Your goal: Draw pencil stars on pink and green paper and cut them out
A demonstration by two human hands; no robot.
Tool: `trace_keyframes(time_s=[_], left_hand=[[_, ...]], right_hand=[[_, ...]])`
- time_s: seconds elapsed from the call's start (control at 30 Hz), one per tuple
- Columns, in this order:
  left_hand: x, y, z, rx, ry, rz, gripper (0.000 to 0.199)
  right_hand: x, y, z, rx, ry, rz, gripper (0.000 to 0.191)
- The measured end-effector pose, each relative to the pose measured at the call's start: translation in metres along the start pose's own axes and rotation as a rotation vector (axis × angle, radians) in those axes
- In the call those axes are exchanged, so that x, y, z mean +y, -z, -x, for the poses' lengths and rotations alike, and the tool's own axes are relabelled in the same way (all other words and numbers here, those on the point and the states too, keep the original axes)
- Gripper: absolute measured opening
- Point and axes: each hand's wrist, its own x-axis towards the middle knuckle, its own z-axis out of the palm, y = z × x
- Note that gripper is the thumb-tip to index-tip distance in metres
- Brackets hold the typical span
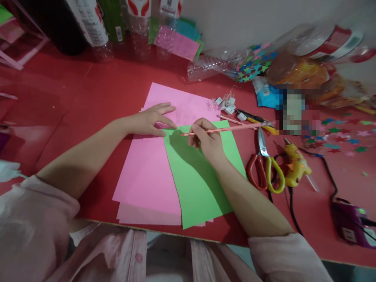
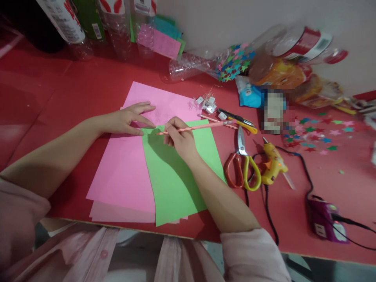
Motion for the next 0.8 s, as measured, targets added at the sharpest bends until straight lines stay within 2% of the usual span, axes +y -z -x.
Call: trace_keyframes(time_s=[0.1, 0.2, 0.43, 0.57, 0.8], left_hand=[[0.003, 0.001, 0.001, -0.015, 0.007, -0.016, 0.04], [0.007, 0.0, 0.001, 0.008, 0.006, -0.016, 0.037], [0.011, -0.013, -0.002, 0.148, -0.054, -0.001, 0.025], [0.008, -0.016, -0.004, 0.133, -0.066, 0.048, 0.028], [0.002, -0.016, -0.005, 0.124, -0.072, 0.058, 0.027]], right_hand=[[0.002, 0.009, -0.004, -0.089, 0.007, 0.061, 0.013], [0.006, 0.009, -0.004, -0.157, 0.071, 0.125, 0.008], [0.009, 0.0, 0.002, -0.121, 0.123, 0.204, 0.006], [0.01, 0.001, 0.002, -0.081, 0.153, 0.222, 0.007], [0.01, 0.003, 0.001, -0.113, 0.117, 0.228, 0.006]])
